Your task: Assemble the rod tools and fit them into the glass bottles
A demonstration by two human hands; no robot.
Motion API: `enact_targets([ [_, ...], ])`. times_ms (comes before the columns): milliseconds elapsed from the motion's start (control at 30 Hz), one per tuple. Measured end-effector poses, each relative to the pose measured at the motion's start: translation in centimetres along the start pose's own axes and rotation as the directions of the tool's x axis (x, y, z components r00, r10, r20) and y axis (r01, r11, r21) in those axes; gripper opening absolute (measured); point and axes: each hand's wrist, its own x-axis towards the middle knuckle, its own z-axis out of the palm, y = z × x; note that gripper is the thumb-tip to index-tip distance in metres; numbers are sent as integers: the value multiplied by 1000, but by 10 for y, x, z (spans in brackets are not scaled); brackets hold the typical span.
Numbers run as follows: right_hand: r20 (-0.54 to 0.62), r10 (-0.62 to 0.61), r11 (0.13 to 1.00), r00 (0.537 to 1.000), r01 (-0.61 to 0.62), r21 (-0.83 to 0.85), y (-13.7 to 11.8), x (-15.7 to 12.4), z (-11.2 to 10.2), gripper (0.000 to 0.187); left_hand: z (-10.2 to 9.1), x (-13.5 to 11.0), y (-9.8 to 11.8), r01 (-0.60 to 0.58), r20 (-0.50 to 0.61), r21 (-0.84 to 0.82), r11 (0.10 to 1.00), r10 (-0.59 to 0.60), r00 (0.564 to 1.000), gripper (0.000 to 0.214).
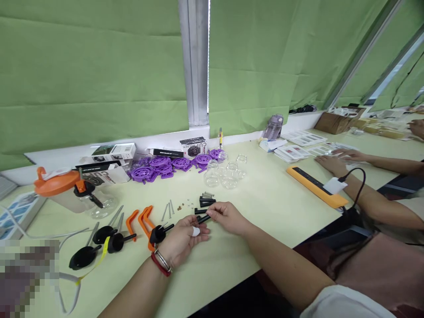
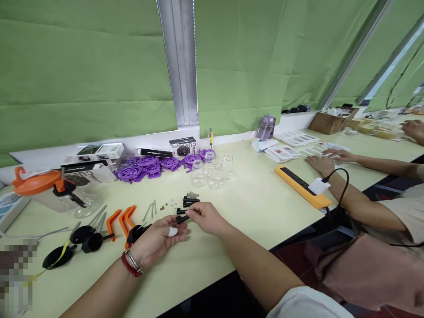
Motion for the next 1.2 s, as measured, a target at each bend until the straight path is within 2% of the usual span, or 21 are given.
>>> enact_targets([
  [67,-36,-46,999,998,45,-27,-1,-1,2,28,0,0,-2,17,8,-67,998,-16,1000,36],
  [167,-82,-93,994,992,88,-59,-5,-1,4,26,1,1,-3,26,-37,-138,990,-31,999,36],
  [267,-109,-112,992,988,105,-64,-10,0,5,25,1,2,-3,31,-75,-172,985,-44,996,36],
  [433,-132,-124,992,983,120,-39,-12,2,6,23,-1,3,-6,26,-67,-217,976,-41,997,34],
  [633,-187,-90,996,978,90,-11,-9,6,5,20,-2,4,-6,32,-113,-228,973,-59,992,15],
  [833,-281,6,994,960,25,107,-9,9,2,22,1,4,-5,7,-135,-242,970,-41,990,16],
  [1067,-190,100,984,977,-70,162,1,11,6,26,2,7,-5,-25,-159,-305,952,-25,987,12],
  [1133,-259,135,984,956,-99,147,7,10,11,26,3,6,-7,-42,-172,-273,961,-6,985,13],
  [1200,-416,126,992,901,-101,82,12,9,18,26,6,5,-11,-87,-211,-211,974,41,977,17],
])
